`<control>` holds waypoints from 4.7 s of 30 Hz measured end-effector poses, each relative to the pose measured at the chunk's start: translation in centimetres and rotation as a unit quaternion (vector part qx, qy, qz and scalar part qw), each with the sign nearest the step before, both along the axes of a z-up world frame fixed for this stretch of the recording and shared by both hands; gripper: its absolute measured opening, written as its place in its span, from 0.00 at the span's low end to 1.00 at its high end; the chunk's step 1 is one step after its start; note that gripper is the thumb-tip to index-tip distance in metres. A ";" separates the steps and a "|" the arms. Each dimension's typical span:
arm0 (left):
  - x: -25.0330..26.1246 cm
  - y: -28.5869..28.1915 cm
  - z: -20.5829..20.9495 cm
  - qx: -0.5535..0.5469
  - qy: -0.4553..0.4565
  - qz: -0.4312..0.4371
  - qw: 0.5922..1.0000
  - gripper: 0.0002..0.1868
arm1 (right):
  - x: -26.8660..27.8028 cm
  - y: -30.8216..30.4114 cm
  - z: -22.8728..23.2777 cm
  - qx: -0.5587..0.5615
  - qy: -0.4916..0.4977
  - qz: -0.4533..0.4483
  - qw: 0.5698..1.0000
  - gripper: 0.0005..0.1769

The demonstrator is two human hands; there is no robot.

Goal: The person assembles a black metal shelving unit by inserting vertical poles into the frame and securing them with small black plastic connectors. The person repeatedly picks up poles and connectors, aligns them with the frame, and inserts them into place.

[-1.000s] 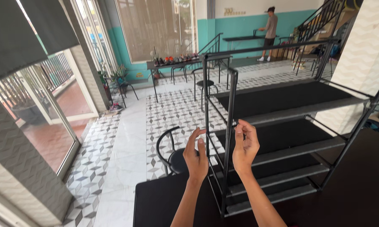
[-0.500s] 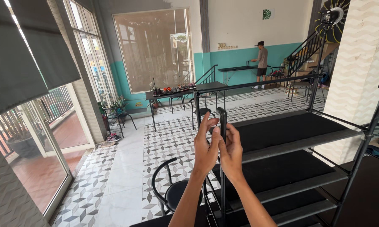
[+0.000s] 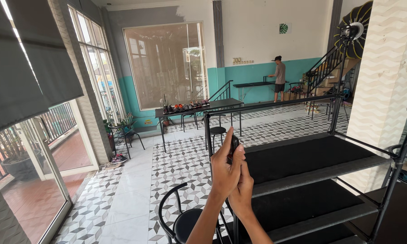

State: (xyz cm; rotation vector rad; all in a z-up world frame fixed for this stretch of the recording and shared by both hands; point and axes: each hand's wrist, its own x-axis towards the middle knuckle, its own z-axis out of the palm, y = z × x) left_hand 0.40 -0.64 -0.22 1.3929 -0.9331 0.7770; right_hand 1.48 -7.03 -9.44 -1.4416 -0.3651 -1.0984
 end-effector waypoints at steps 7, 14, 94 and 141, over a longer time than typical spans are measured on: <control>0.1 -0.2 -0.3 -0.016 -0.024 -0.001 1.000 0.24 | 0.1 0.2 -0.4 -0.003 -0.029 -0.012 1.000 0.25; 0.5 0.1 -0.2 -0.013 0.015 -0.067 0.998 0.22 | 0.1 -0.1 -0.4 0.009 -0.028 0.028 0.999 0.30; -4.0 22.3 -44.3 -0.284 0.608 0.088 0.736 0.20 | -2.6 16.9 -37.7 -0.231 0.465 0.105 0.848 0.16; -4.5 34.4 -56.4 0.249 0.400 0.336 0.816 0.20 | -2.1 23.6 -52.4 -0.387 0.390 0.004 0.836 0.17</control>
